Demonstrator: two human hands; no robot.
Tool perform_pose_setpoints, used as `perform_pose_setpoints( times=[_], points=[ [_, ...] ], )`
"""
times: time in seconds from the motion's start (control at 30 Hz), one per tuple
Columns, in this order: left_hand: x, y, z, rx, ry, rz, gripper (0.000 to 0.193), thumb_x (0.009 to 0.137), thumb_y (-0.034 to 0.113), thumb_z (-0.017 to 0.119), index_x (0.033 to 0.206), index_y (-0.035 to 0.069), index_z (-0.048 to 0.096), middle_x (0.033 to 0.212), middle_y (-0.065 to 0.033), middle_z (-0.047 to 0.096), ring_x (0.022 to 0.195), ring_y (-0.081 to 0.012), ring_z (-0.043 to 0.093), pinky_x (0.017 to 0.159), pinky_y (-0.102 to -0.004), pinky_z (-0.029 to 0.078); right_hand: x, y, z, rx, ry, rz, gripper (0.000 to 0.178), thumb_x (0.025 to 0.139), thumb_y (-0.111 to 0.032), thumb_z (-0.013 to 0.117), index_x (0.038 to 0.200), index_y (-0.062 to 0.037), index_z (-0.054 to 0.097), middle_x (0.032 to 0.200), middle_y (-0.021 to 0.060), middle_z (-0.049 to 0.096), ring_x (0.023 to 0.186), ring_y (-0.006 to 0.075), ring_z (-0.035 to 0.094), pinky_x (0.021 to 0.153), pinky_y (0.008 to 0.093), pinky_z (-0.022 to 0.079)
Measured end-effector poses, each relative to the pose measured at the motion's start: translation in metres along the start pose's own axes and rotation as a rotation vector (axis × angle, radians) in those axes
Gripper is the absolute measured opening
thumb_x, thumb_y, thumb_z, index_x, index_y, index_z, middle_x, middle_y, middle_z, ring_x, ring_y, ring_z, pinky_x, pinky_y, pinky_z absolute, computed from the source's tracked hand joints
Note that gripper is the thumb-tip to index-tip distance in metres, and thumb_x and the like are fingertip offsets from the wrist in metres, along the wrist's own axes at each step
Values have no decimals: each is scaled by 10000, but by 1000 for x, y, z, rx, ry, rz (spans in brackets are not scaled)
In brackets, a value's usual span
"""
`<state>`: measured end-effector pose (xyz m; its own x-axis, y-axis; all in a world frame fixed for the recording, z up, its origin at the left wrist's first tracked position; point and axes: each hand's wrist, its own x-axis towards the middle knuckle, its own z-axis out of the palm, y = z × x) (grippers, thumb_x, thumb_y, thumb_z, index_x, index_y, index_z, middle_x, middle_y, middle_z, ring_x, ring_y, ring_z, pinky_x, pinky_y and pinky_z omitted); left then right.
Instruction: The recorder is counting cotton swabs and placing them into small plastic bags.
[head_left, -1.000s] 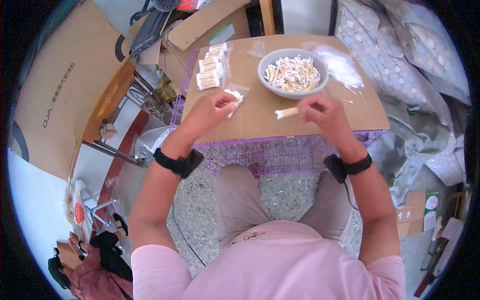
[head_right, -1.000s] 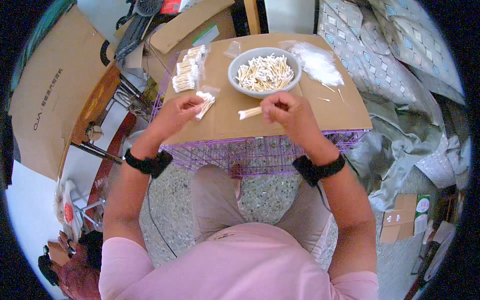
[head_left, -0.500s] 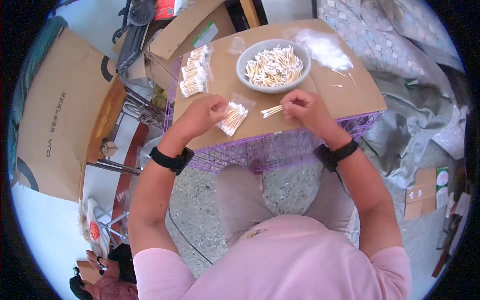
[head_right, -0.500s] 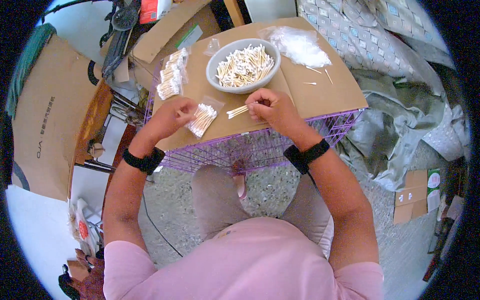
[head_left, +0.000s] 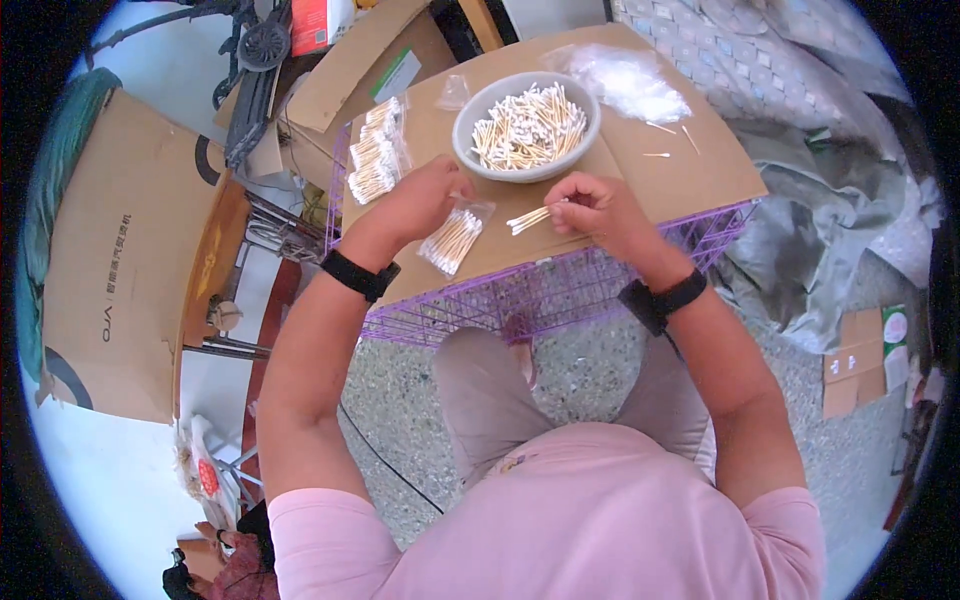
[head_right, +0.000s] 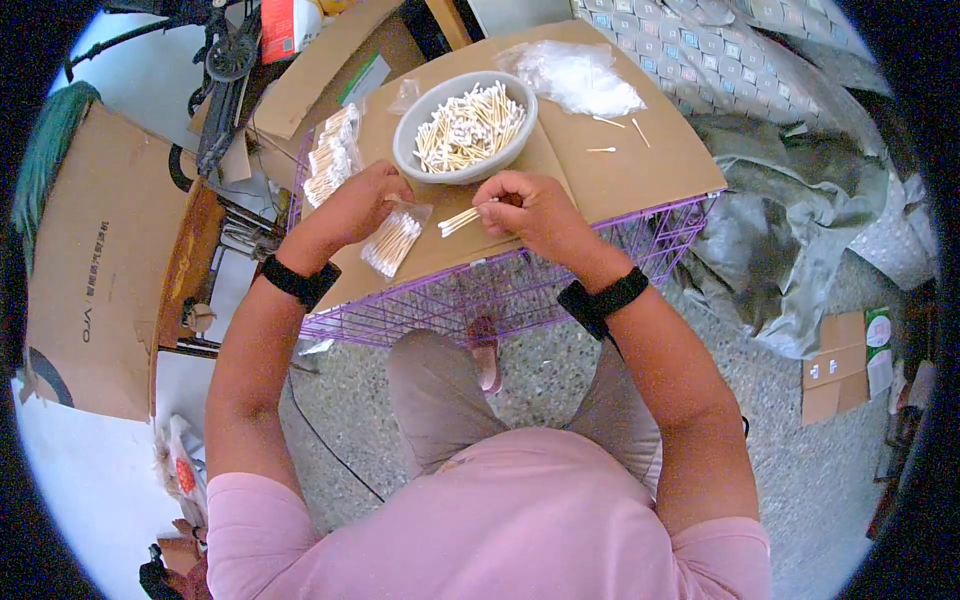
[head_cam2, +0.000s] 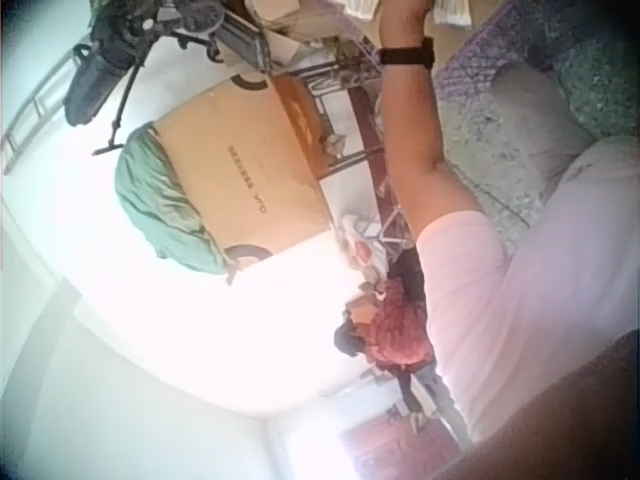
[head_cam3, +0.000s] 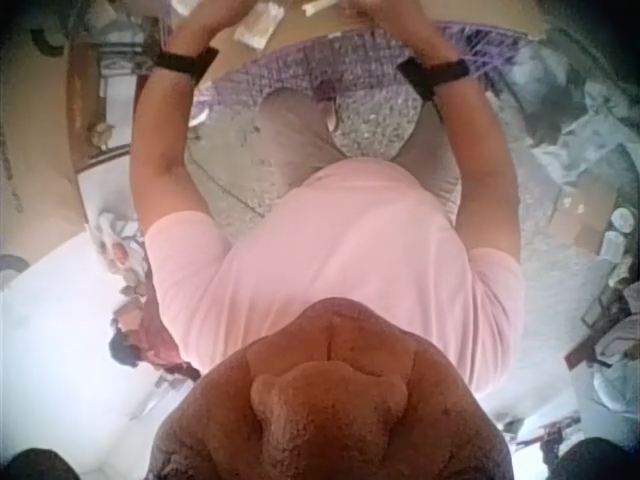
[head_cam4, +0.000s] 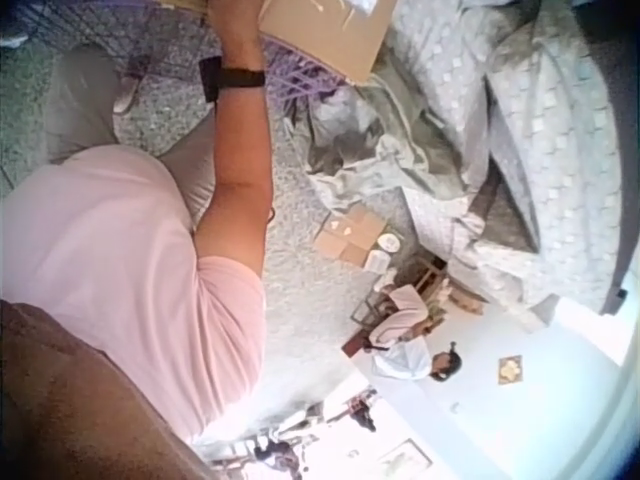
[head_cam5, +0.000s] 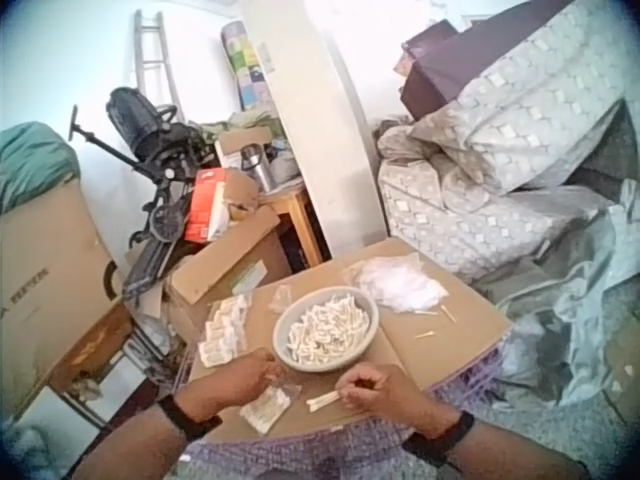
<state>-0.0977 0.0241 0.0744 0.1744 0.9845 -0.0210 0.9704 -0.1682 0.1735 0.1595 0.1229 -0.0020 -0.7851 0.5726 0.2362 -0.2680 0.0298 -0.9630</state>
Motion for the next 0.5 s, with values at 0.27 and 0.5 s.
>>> perform_pose_setpoints(
  times=[0.27, 0.5],
  points=[
    [1, 6, 5, -60, 34, 52, 151, 755, -25, 599, 878, 59, 581, 1024, -149, 532, 1005, -346, 538, 858, -398, 454, 0, -4, 1, -1, -8, 40, 62, 875, -60, 588, 908, -9, 602, 775, 2, 587, 696, 66, 553, 639, 214, 483],
    [-4, 16, -1, -88, 42, 6, 108, 763, 3, 630, 823, 57, 559, 969, -142, 532, 936, -338, 555, 808, -381, 459, -1, -2, 3, -17, 1, 12, 58, 870, -57, 576, 880, -7, 602, 749, 0, 585, 675, 72, 558, 621, 223, 487]
  ],
)
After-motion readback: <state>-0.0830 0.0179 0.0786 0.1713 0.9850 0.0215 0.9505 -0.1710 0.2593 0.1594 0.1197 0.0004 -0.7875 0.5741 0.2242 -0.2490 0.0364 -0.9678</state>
